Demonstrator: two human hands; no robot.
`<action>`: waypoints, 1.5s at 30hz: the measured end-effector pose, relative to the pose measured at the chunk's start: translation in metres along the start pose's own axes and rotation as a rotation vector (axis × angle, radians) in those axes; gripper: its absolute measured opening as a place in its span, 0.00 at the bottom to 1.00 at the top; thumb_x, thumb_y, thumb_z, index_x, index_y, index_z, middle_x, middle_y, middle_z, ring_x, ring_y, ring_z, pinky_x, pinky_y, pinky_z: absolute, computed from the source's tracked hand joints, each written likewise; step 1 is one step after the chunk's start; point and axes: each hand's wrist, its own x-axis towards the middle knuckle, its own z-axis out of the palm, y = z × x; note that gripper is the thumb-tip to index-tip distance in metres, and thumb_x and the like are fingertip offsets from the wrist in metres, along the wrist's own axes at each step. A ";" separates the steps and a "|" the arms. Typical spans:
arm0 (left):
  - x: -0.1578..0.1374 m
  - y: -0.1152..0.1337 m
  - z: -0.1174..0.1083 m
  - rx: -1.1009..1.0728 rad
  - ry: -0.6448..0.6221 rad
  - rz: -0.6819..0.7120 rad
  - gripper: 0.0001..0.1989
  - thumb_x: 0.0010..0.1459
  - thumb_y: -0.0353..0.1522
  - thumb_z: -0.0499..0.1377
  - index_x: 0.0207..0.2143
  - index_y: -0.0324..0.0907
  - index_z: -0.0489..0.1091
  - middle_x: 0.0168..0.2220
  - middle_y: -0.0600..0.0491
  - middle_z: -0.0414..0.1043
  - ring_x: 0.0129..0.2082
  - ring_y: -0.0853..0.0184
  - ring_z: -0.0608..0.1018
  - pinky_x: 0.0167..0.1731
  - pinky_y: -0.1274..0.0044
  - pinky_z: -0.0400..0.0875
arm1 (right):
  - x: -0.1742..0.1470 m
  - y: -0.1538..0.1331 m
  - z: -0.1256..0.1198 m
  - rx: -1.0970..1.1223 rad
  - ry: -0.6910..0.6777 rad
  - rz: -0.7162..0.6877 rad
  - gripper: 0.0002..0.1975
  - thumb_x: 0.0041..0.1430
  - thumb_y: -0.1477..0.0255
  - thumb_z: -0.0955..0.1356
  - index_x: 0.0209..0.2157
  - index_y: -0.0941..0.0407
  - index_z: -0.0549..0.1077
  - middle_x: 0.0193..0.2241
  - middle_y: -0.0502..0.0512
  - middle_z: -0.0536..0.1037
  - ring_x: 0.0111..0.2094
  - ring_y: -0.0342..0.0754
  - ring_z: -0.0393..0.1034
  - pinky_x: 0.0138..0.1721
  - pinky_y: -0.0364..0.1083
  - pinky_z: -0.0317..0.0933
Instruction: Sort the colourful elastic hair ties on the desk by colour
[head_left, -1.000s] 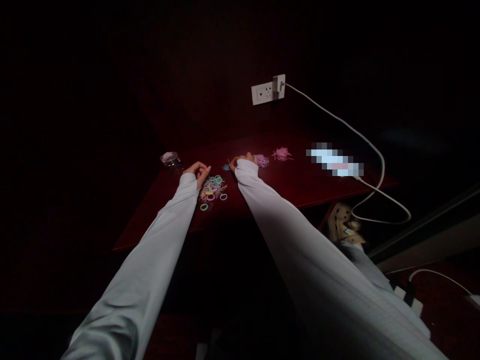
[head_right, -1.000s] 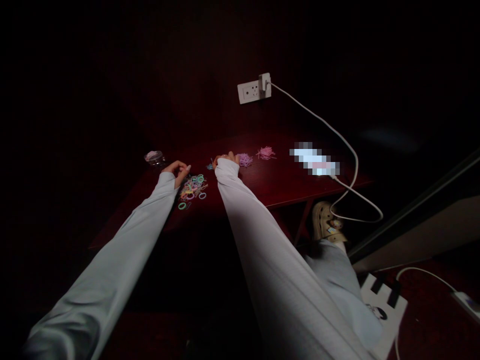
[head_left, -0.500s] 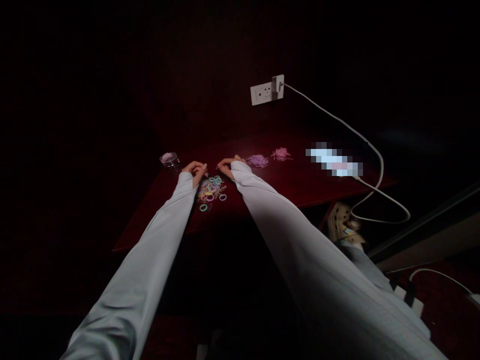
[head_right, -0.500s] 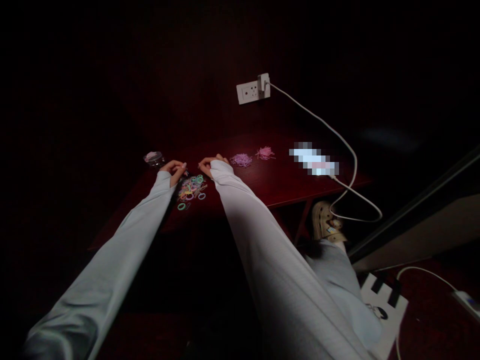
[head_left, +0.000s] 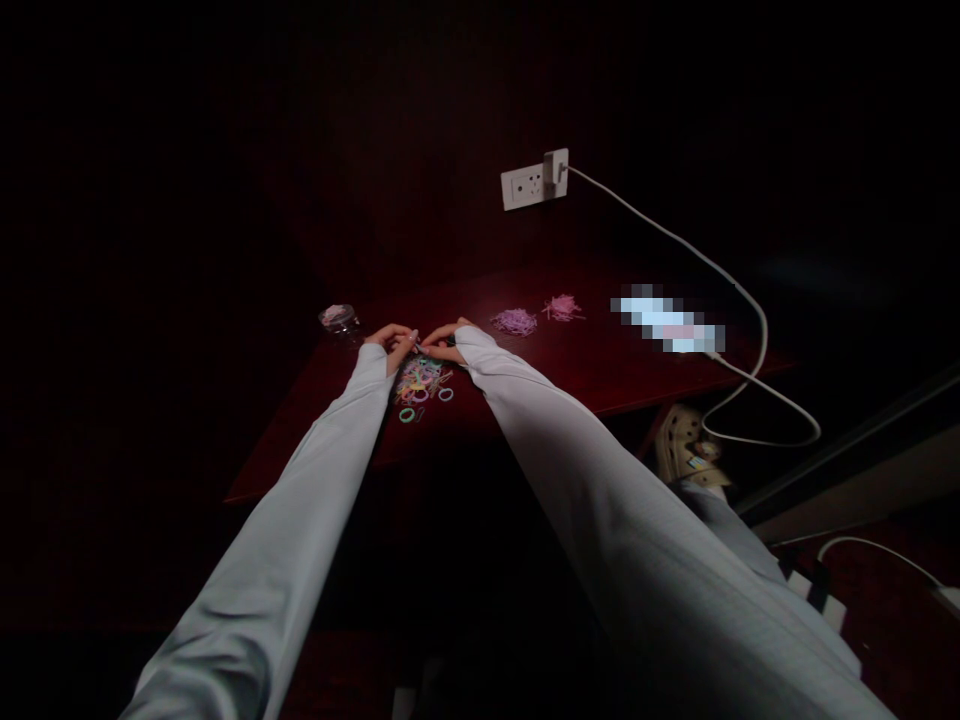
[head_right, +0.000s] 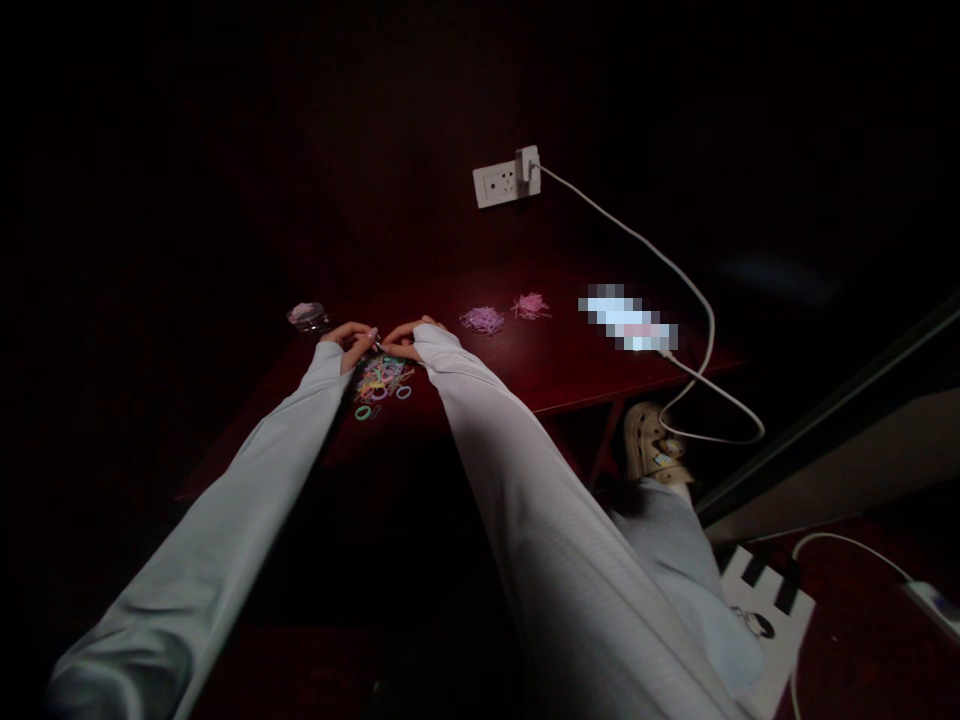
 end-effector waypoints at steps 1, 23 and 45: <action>0.000 -0.001 0.000 0.011 0.001 0.003 0.27 0.54 0.57 0.76 0.33 0.43 0.78 0.28 0.52 0.81 0.27 0.67 0.77 0.31 0.76 0.70 | 0.000 0.000 0.000 0.012 -0.019 0.006 0.09 0.67 0.59 0.79 0.43 0.48 0.91 0.31 0.46 0.82 0.39 0.45 0.69 0.59 0.51 0.57; 0.003 0.003 -0.008 0.208 -0.059 0.072 0.18 0.57 0.51 0.73 0.32 0.45 0.86 0.30 0.52 0.75 0.32 0.64 0.72 0.33 0.73 0.66 | 0.010 0.010 0.011 0.032 -0.027 0.027 0.14 0.66 0.56 0.80 0.45 0.49 0.92 0.35 0.50 0.86 0.40 0.46 0.74 0.52 0.47 0.62; 0.000 0.003 -0.002 0.104 0.014 -0.009 0.24 0.54 0.55 0.74 0.30 0.44 0.81 0.27 0.51 0.81 0.25 0.66 0.76 0.30 0.75 0.69 | -0.005 -0.017 -0.012 -0.309 0.184 0.347 0.15 0.77 0.63 0.68 0.44 0.52 0.87 0.49 0.58 0.86 0.60 0.58 0.73 0.65 0.55 0.59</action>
